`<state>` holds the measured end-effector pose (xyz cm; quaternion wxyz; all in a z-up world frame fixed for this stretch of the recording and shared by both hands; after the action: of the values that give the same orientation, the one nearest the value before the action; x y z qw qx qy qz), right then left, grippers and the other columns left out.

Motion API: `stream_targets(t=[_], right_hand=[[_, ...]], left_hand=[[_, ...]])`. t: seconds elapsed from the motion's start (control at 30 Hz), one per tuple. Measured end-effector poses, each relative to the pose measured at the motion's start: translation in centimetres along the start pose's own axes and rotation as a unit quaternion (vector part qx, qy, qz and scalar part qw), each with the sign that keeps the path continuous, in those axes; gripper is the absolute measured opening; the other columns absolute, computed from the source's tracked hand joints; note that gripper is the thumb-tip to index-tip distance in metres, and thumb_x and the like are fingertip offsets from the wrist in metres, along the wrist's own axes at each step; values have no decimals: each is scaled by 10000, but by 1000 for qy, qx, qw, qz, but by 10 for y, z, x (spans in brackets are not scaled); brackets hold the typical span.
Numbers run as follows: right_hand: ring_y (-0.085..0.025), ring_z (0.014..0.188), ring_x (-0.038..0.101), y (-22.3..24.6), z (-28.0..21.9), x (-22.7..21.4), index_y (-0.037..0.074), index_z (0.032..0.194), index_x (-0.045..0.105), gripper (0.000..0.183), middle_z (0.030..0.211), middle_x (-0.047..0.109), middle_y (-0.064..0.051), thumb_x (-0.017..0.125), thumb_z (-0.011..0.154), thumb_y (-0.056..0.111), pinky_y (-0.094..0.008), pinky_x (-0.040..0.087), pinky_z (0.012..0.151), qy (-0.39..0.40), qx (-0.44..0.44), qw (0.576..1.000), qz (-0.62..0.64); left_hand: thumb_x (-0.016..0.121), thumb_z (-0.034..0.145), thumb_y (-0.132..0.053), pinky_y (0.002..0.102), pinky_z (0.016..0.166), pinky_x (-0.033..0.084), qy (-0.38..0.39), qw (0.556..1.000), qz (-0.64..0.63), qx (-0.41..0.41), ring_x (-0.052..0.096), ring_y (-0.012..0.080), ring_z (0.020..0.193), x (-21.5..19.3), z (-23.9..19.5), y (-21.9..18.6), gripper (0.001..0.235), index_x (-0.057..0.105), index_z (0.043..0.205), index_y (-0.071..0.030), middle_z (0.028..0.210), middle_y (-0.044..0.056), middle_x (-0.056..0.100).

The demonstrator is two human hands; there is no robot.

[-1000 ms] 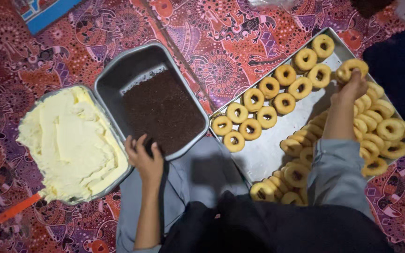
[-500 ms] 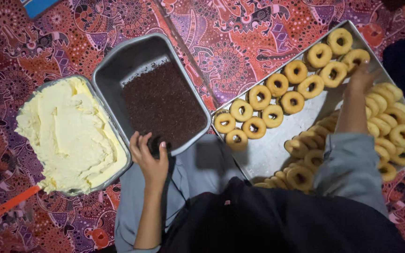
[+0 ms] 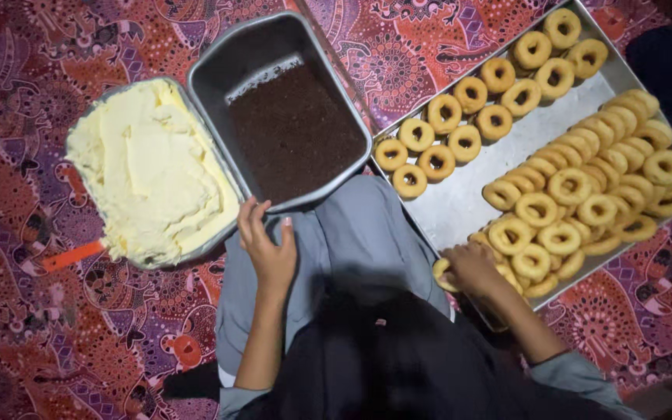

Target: The person repeatedly picks up ring-shaped donuts, presses them into a tray of white cream filling, then rolls them in a tray of dark crumbs before placing them on a metal sheet. The process is repeated for multiple donuts throughout the clip.

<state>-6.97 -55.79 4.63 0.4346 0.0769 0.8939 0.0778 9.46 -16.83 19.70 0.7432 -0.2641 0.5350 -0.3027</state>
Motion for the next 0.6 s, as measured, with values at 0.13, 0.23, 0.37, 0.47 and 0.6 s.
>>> stream_targets(t=[0.13, 0.23, 0.37, 0.47, 0.6], right_hand=[[-332, 1188, 571, -1, -6, -14, 199, 1254, 652, 449, 1192, 663, -92, 689, 810, 254, -470, 468, 1028, -37, -19, 998, -46], [-421, 1103, 558, -1, -19, -11, 190, 1165, 691, 320, 1197, 615, -168, 685, 850, 243, -481, 509, 909, -92, 42, 995, 6], [-456, 1085, 596, -7, -33, -8, 85, 1170, 675, 352, 1168, 621, -246, 691, 834, 188, -508, 537, 890, -176, 124, 976, 15], [-496, 1116, 638, -50, -32, -8, 4, 1291, 614, 529, 1153, 654, -297, 717, 836, 256, -550, 509, 966, -205, 177, 930, 248], [-556, 1024, 562, -110, -37, -37, -177, 1335, 549, 797, 1202, 531, -447, 833, 746, 279, -572, 503, 915, -508, 219, 826, 111]], left_hand=[[714, 908, -96, 531, 1148, 336, 23, 999, -23, -20, 469, 395, 1376, -18, -23, 3, 460, 549, 1330, -18, 1470, 197, 476], [718, 903, -106, 504, 1125, 375, 13, 999, -30, -31, 492, 380, 1357, -29, -40, 6, 447, 560, 1314, -27, 1457, 193, 491], [712, 909, -83, 461, 1098, 430, -1, 997, -66, -29, 508, 373, 1332, -41, -57, 7, 419, 567, 1297, -21, 1431, 197, 501], [695, 921, -71, 424, 1057, 475, 25, 991, -121, -54, 551, 349, 1284, -36, -68, 4, 380, 578, 1279, -19, 1399, 184, 528], [684, 901, -62, 407, 1009, 494, 68, 983, -157, -59, 593, 332, 1219, -25, -78, -11, 367, 598, 1254, -12, 1378, 180, 549]])
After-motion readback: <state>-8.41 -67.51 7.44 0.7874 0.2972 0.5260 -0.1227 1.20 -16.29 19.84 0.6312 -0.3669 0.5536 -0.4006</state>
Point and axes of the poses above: each hand's wrist, its own z-axis towards the middle knuckle, its own x-axis out of the palm, y = z × x, the point moved 6 cm from there along z, towards the middle knuckle
